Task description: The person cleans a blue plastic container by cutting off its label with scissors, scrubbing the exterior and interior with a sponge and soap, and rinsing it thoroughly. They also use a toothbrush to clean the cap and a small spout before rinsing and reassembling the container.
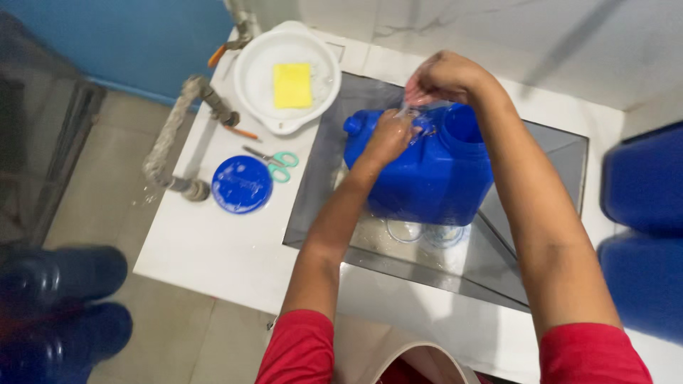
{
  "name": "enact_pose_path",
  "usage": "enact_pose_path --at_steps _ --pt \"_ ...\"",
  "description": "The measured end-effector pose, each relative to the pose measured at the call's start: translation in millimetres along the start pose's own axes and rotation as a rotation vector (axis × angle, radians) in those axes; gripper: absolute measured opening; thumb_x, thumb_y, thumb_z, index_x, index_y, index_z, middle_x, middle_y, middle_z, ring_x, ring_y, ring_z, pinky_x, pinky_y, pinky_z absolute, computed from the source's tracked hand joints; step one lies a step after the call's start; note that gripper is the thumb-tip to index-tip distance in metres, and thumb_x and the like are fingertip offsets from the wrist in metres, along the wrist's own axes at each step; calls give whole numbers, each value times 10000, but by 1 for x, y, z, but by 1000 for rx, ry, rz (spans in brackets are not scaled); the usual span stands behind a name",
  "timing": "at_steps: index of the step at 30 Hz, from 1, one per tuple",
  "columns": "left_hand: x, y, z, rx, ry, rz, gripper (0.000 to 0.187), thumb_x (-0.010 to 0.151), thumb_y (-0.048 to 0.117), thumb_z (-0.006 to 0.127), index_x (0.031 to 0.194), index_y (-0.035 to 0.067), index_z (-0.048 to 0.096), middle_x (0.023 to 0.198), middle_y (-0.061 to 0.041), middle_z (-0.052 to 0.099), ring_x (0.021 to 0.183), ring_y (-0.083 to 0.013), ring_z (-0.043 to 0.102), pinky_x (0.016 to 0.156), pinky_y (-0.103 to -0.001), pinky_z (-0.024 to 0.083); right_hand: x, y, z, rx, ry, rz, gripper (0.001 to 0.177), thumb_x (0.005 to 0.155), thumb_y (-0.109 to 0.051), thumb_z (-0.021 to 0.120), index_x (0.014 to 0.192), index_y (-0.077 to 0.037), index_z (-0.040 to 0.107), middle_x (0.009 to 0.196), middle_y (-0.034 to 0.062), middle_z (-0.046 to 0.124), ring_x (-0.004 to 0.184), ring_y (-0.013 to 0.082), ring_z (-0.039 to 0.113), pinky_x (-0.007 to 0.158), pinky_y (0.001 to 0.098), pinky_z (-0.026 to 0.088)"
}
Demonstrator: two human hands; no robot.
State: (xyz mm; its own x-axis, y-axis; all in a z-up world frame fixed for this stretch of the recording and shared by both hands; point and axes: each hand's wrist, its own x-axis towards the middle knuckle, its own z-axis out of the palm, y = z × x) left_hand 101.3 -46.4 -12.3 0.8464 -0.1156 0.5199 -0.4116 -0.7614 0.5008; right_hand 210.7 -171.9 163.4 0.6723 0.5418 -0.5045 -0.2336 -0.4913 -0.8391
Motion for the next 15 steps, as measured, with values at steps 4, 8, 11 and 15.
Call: enact_pose_path --at_steps 4,8,11,15 --pt "11 -9 -8 -161 -41 89 341 966 298 705 1227 84 657 1203 -143 719 1121 -361 663 981 -460 524 -19 -25 5 35 -24 -25 217 875 82 523 1013 113 688 955 220 738 872 277 763 783 345 657" --pt "11 16 -5 -121 -51 96 359 954 272 682 1245 64 654 1206 -145 715 1140 -355 656 958 -459 519 -30 -27 7 52 11 -127 249 890 75 475 1001 113 694 932 203 733 853 258 768 792 335 661" --pt "16 25 -4 -115 -57 218 374 950 270 678 1262 66 648 1220 -132 713 1151 -336 656 1011 -463 514 -22 -21 6 -31 76 -122 232 920 32 486 981 87 703 894 182 738 805 247 758 733 335 640" --pt "21 16 -24 -23 -178 163 365 946 358 669 1198 93 665 1118 -153 734 1019 -362 695 854 -487 549 -16 -3 6 -128 163 -227 244 969 -22 491 975 111 695 862 198 723 756 259 725 719 353 631"
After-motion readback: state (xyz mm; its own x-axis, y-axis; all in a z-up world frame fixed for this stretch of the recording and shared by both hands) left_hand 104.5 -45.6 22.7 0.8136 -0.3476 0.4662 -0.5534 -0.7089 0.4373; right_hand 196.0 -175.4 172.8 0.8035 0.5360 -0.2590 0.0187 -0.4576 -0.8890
